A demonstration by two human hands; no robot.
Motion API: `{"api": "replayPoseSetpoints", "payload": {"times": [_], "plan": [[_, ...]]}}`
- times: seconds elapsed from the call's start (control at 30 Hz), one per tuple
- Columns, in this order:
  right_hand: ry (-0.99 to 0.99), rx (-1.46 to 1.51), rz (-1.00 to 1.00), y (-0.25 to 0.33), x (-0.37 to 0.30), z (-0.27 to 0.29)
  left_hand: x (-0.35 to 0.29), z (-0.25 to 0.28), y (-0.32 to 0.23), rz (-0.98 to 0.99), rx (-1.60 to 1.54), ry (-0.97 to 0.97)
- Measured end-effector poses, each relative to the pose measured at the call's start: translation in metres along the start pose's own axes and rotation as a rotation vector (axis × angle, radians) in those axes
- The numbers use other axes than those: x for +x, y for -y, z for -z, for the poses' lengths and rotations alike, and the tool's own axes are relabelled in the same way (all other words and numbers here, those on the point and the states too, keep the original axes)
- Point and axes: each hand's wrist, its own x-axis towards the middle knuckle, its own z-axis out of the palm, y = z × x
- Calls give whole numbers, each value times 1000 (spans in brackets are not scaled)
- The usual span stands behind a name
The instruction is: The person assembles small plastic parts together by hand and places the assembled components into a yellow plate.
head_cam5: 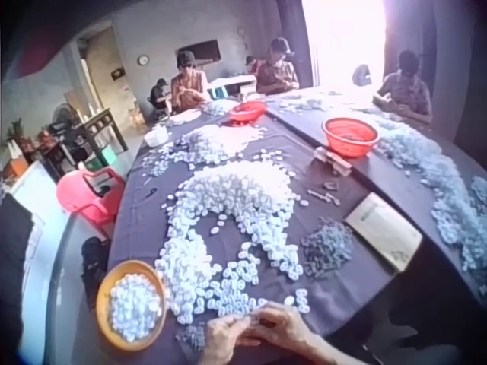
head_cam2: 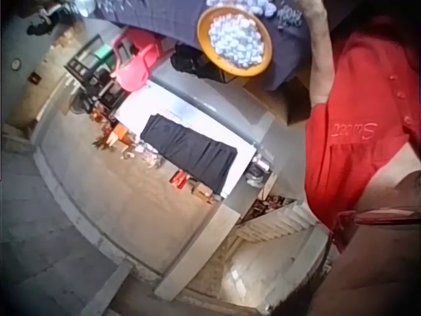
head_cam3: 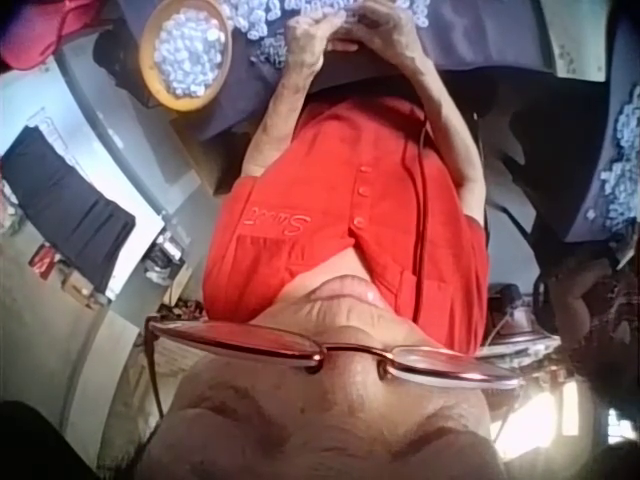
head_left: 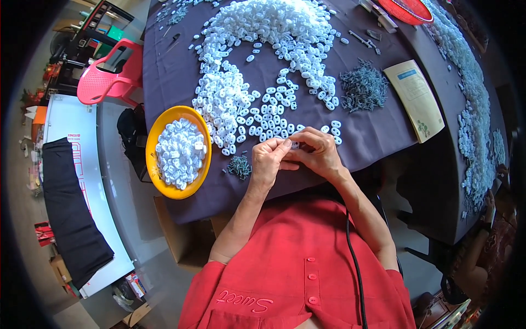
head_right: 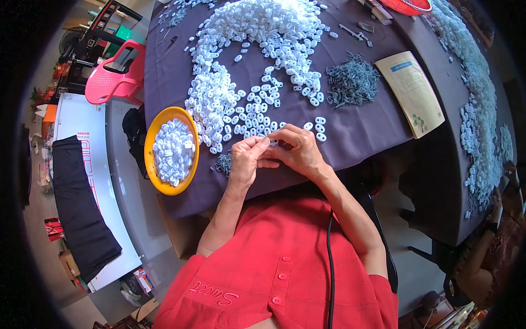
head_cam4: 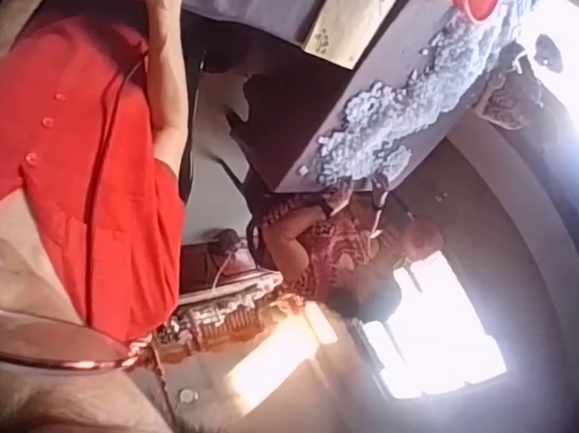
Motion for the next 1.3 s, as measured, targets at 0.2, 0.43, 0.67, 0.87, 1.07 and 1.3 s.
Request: {"api": "replayPoseSetpoints", "payload": {"times": [0.2, 0.43, 0.67, 0.87, 1.07, 1.3], "plan": [[12, -61, 33, 1, 0, -1, 2, 5, 3, -48, 83, -7], [-19, -87, 113, -4, -1, -3, 5, 7, 6, -40, 50, -3], [-7, -84, 94, -3, -1, -4, 5, 8, 7, -18, 1, 9], [-22, -99, 109, -8, -2, -6, 6, 9, 7, -24, -1, 21], [-4, -132, 109, -7, -3, -7, 7, 11, 5, -17, 14, 35], [-30, -114, 71, -7, -2, -11, 7, 13, 8, 17, -65, 8]]}}
